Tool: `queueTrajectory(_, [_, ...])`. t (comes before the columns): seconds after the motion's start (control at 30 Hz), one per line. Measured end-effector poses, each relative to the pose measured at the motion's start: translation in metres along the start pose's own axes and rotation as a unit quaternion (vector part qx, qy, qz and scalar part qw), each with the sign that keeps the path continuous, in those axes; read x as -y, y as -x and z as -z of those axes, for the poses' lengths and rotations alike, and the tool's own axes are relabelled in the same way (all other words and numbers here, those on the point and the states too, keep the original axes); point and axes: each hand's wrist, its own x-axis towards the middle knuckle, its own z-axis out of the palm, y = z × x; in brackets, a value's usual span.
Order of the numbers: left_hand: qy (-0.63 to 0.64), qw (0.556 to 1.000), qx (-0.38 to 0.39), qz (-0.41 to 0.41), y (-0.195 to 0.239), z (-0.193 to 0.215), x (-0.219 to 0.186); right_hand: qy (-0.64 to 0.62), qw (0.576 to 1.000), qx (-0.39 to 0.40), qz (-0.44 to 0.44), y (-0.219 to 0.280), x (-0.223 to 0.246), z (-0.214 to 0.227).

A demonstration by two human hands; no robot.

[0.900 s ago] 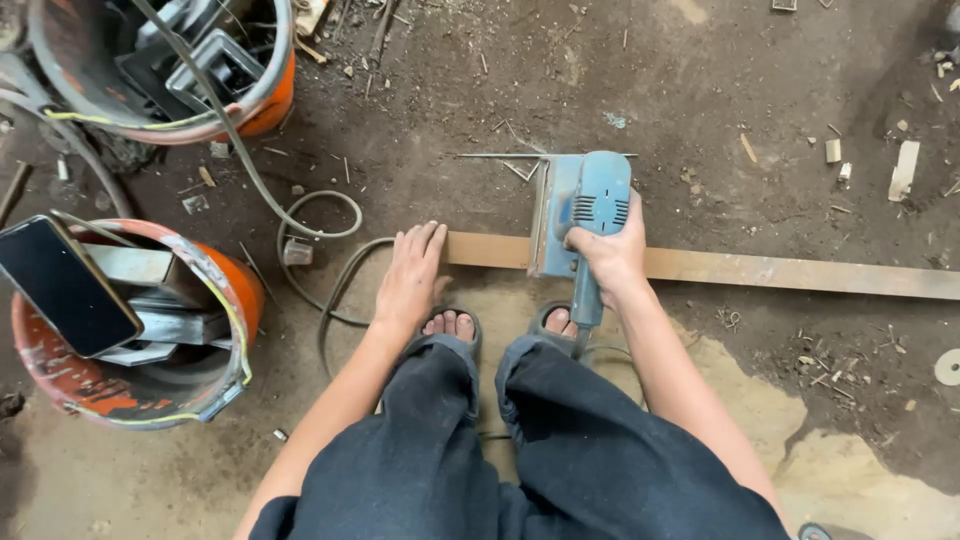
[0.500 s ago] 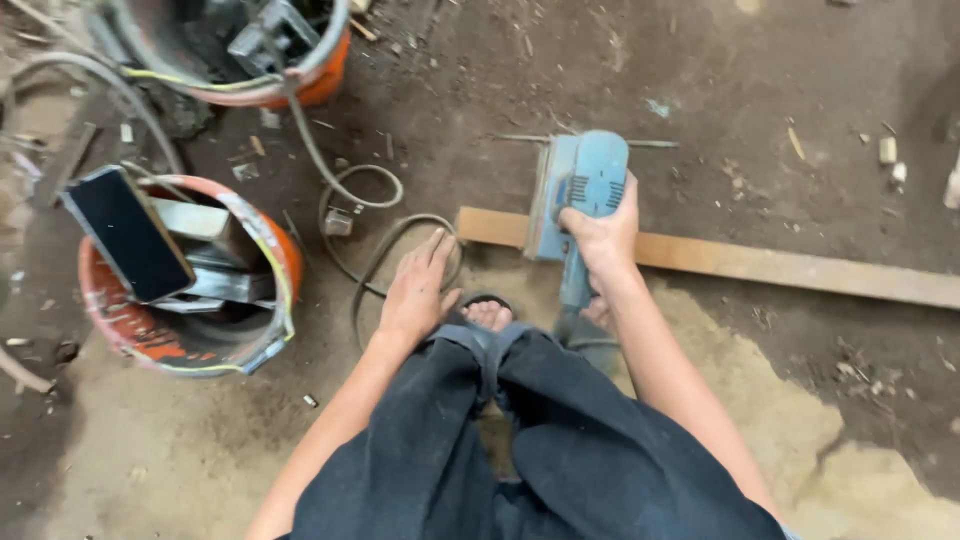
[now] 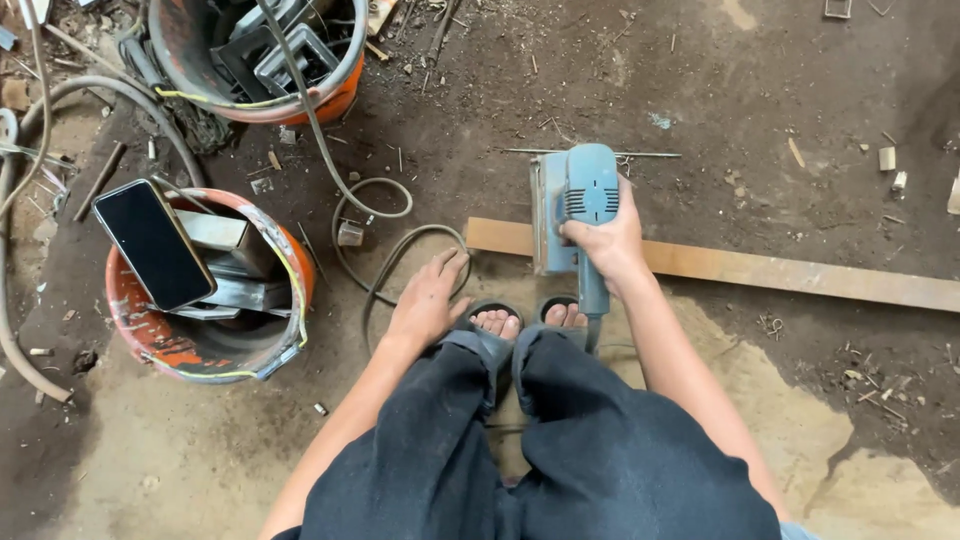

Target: Using an electric sander to smooth the surface of a long metal beam on the floor.

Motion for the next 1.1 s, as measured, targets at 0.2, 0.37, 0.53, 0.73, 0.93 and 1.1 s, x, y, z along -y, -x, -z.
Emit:
queueTrajectory(0.2, [0.003, 1.000, 0.003, -0.011, -0.001, 0.000, -0.002, 0.033, 0.999, -0.001, -0.003, 0.001, -0.005, 0.031])
queueTrajectory(0.37, [-0.001, 1.000, 0.021, 0.021, 0.002, -0.008, 0.007, 0.118, 0.990, -0.063, -0.052, 0.007, -0.010, 0.052])
queueTrajectory(0.53, [-0.004, 0.999, 0.037, 0.020, -0.003, 0.002, 0.001, 0.132, 0.984, -0.063, -0.102, 0.027, 0.003, 0.067])
queueTrajectory(0.73, [0.018, 0.999, 0.042, 0.019, -0.002, 0.010, -0.007, 0.051, 0.988, -0.104, -0.099, 0.021, -0.025, 0.081])
queueTrajectory(0.93, [0.014, 0.999, 0.020, 0.035, 0.003, 0.012, -0.005, -0.131, 0.970, -0.136, -0.154, 0.066, 0.025, 0.044])
queueTrajectory(1.1, [0.016, 0.997, 0.045, 0.056, 0.004, 0.018, -0.014, -0.097, 0.976, -0.105, -0.165, 0.046, -0.014, 0.068])
